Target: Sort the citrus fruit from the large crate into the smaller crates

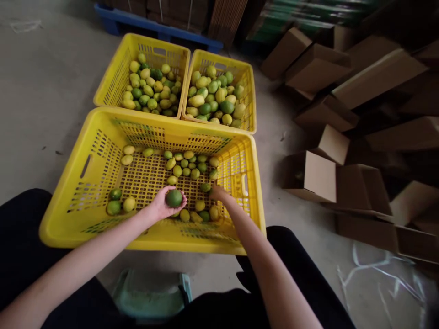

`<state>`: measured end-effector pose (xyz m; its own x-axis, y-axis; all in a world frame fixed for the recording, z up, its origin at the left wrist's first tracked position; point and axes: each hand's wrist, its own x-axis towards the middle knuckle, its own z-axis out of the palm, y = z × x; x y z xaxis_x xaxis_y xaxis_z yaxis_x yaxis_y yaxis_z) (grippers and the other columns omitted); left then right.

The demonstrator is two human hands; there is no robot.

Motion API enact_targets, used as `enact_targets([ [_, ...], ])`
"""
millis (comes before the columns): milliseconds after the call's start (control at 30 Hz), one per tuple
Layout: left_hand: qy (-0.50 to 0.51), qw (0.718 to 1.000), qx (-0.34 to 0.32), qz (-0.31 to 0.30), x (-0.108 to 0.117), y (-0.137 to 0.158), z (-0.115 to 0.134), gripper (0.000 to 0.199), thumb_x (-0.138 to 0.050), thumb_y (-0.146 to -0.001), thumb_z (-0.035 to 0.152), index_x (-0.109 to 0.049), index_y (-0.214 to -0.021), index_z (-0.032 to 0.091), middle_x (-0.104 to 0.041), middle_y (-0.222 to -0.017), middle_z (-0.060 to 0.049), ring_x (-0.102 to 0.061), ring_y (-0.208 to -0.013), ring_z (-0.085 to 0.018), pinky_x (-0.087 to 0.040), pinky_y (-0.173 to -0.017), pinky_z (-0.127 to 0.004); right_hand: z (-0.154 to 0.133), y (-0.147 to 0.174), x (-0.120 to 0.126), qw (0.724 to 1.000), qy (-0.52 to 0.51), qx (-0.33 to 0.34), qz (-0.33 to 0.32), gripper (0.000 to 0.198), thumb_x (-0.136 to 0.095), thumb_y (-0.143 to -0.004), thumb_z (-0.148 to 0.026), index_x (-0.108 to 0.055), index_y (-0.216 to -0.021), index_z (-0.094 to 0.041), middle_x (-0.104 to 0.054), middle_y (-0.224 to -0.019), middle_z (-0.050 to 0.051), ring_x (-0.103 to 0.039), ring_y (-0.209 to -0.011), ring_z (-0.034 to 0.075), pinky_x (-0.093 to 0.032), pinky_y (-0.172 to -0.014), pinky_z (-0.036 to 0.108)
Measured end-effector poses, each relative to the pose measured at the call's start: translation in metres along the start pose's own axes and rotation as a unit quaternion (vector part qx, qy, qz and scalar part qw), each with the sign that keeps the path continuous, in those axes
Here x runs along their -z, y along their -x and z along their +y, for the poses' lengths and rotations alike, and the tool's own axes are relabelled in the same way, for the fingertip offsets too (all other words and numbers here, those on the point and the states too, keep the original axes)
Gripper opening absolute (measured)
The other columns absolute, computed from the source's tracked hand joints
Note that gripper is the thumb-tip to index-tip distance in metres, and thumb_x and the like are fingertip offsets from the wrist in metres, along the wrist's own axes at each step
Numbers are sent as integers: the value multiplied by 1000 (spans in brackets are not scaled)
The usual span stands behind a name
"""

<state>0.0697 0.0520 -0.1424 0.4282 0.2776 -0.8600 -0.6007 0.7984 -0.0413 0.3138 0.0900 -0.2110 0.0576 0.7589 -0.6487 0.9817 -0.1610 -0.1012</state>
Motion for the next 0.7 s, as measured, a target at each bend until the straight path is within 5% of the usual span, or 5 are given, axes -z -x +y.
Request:
enact_targets([
  [167,-8,999,-34,29,8,-4,15,18,-46,-92,22,-59,-94,9,-65,-74,-11,-68,-66,-19,-61,-59,-29,2,-12,-53,998,33,-57,19,48,-65,-81,-13,-58,-128,-11,-57,-132,28,-52,-126,39,-45,-97,45],
  [367,-26,997,-54,50,6,3,30,20,-44,-92,19,-59,-101,8,-66,-74,-11,-68,-66,-19,-61,-58,-28,8,-9,-55,998,5,-65,20,34,-62,-91,-26,-59,-123,-15,-58,-132,14,-53,-125,28,-44,-102,48],
  [567,-181,977,-107,38,-7,23,58,15,-64,-88,22,-63,-98,11,-71,-76,-8,-69,-61,-16,-56,-53,-21,-10,6,-3,991,-124,-23,36,47,-86,-54,-18,-68,-97,-13,-72,-98,16,-66,-103,36,-54,-81,41],
  [700,-202,967,-155,2,-33,70,80,42,-51,-95,47,-65,-94,8,-70,-70,-11,-64,-50,-15,-53,-46,-23,-39,39,65,958,-255,62,120,51,-79,-65,-35,-61,-110,-18,-71,-99,8,-68,-96,27,-56,-75,34],
])
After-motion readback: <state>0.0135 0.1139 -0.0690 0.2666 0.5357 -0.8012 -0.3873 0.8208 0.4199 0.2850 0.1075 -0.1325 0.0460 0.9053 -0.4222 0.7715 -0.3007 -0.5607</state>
